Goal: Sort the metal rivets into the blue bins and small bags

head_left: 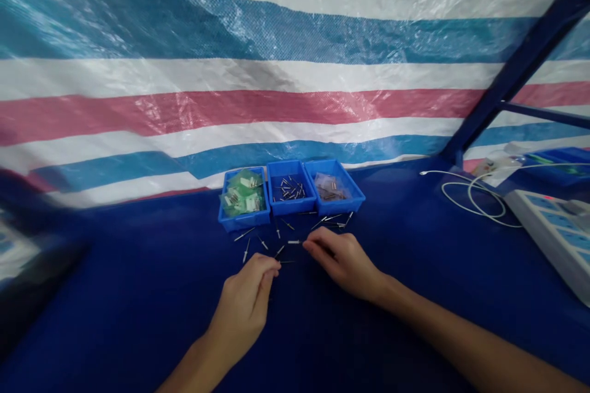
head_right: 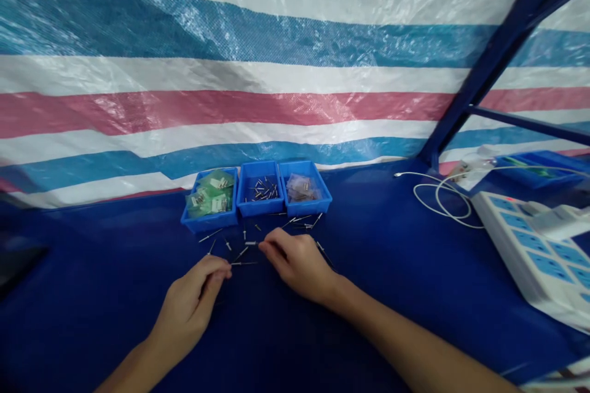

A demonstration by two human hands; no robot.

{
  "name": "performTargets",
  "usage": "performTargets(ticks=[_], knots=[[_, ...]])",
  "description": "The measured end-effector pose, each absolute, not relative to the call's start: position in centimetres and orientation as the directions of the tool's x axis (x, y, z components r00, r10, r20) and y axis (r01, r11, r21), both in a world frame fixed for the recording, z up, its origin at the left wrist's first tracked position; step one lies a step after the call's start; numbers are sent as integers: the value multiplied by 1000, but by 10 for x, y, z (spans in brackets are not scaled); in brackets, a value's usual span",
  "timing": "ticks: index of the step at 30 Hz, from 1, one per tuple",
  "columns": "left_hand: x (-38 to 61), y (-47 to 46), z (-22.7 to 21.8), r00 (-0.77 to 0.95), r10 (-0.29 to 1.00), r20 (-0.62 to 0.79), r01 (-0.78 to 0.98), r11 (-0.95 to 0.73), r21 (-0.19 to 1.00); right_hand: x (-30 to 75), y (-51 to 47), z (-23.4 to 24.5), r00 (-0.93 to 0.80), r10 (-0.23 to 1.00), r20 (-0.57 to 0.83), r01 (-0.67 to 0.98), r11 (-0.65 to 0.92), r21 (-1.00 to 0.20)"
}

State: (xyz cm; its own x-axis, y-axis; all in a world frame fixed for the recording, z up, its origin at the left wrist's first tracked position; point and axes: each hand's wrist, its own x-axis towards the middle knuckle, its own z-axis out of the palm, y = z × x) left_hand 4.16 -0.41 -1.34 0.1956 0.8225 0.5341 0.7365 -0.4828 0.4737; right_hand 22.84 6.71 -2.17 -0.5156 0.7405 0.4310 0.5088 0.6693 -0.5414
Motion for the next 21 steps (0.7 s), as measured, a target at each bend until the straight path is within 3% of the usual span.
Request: performTargets(ticks=[7,13,15,17,21], knots=[[43,-4,-14,260,782,566,726,-545,420,212,115,-7,-313,788,530,723,560,-406],[28,-1,-4,416,764,493,769,-585,257,221,95,-19,-508,677,533,618,717,-322],[20,-1,4,477,789,388,775,-586,237,228,84,-22,-576,615,538,545,780,-308],[10,-1,12,492,849,194,806,-528,266,234,76,-22,-601,573,557,490,815,-309],[-1,0,20,391,913,-120,873,-326,363,239,72,-16,-585,538,607,435,840,-325]])
